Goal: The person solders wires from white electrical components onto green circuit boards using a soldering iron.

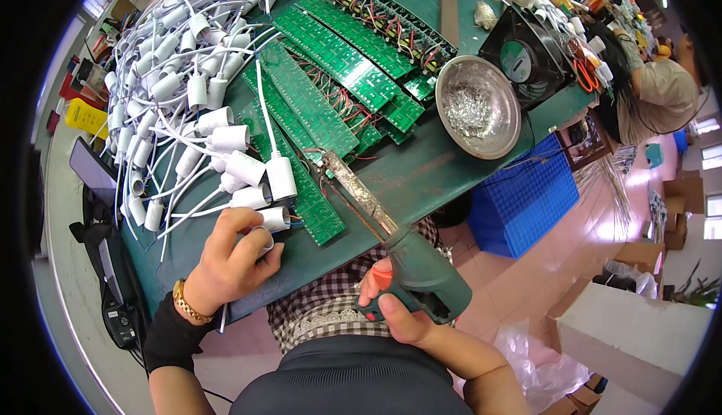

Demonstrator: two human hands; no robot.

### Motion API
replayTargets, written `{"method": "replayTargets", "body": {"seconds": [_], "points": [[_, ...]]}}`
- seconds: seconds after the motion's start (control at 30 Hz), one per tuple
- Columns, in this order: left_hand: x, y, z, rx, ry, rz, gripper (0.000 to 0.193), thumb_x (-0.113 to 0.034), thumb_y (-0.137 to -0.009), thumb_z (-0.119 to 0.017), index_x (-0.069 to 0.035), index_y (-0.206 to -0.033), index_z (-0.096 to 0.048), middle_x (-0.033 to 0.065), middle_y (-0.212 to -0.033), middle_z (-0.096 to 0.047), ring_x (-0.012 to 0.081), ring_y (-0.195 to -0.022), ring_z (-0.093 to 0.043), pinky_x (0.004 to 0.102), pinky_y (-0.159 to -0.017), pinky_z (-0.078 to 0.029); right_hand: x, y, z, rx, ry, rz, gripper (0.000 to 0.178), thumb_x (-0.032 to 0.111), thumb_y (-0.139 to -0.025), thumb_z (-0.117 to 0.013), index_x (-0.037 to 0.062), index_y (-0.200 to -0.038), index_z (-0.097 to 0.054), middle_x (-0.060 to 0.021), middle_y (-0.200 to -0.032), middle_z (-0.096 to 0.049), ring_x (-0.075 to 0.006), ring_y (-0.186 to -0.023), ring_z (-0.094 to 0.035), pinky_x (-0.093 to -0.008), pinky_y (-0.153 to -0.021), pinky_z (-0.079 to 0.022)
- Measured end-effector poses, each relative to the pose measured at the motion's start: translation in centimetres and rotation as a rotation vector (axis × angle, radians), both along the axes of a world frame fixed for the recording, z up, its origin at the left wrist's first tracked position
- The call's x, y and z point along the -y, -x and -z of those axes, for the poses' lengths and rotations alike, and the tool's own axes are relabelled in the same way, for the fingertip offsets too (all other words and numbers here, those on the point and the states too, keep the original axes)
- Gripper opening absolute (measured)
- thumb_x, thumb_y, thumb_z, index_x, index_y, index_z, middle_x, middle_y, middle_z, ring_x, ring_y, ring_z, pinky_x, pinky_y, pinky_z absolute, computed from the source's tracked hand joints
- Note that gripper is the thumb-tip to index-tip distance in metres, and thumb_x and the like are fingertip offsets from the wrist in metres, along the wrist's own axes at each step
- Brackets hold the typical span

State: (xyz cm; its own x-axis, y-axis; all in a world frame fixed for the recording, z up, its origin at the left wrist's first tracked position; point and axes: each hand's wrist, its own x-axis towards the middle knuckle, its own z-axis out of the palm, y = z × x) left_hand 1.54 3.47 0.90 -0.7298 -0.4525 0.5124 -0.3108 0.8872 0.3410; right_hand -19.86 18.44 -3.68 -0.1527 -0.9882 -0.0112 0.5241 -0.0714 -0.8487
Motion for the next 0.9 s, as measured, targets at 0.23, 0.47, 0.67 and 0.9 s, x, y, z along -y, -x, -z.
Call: {"method": "replayTargets", "body": {"seconds": [0.23,0.47,0.67,0.9], "points": [[0.4,-0.5,0.8,-0.013,0.205,-0.077,0.030,0.006,-0.058,-0.075,-0.002,-0.082,-0.059,0.0108,-0.090,-0.056,0.0258,-0.070,-0.058,0.0339,-0.059,-0.050,-0.2,0.0,0.0,0.039,-0.009,-0.025,0.046,0.036,-0.088,-0.066,0.0135,-0.123,-0.045,-0.0039,-0.087,-0.053,-0.0171,-0.076,-0.057,-0.0365,-0.078,-0.044],[0.5,-0.1,0.3,-0.045,0.239,-0.050,0.028,0.006,-0.057,-0.075,-0.003,-0.079,-0.059,0.0099,-0.087,-0.058,0.0252,-0.069,-0.060,0.0348,-0.059,-0.051,-0.8,0.7,0.8,0.007,0.007,-0.081,0.044,0.036,-0.090,-0.064,0.0158,-0.124,-0.045,-0.0032,-0.089,-0.051,-0.0167,-0.076,-0.056,-0.0361,-0.079,-0.044],[-1.3,2.3,-1.8,-0.100,-0.092,-0.144,0.025,0.003,-0.057,-0.075,-0.003,-0.076,-0.060,0.0113,-0.098,-0.060,0.0249,-0.077,-0.061,0.0334,-0.059,-0.049,-1.4,2.1,-0.2,-0.194,0.102,-0.201,0.044,0.026,-0.092,-0.061,0.0160,-0.131,-0.042,-0.0062,-0.091,-0.051,-0.0191,-0.079,-0.057,-0.0371,-0.075,-0.047],[-1.6,3.9,-0.4,0.035,-0.015,-0.305,0.018,-0.005,-0.054,-0.071,-0.006,-0.067,-0.059,0.0089,-0.111,-0.062,0.0328,-0.108,-0.054,0.0458,-0.088,-0.033,-3.2,3.8,-4.5,-0.642,-0.183,-0.394,0.023,0.017,-0.088,-0.057,0.0024,-0.105,-0.051,-0.0086,-0.092,-0.058,-0.0179,-0.079,-0.059,-0.0320,-0.069,-0.049]]}}
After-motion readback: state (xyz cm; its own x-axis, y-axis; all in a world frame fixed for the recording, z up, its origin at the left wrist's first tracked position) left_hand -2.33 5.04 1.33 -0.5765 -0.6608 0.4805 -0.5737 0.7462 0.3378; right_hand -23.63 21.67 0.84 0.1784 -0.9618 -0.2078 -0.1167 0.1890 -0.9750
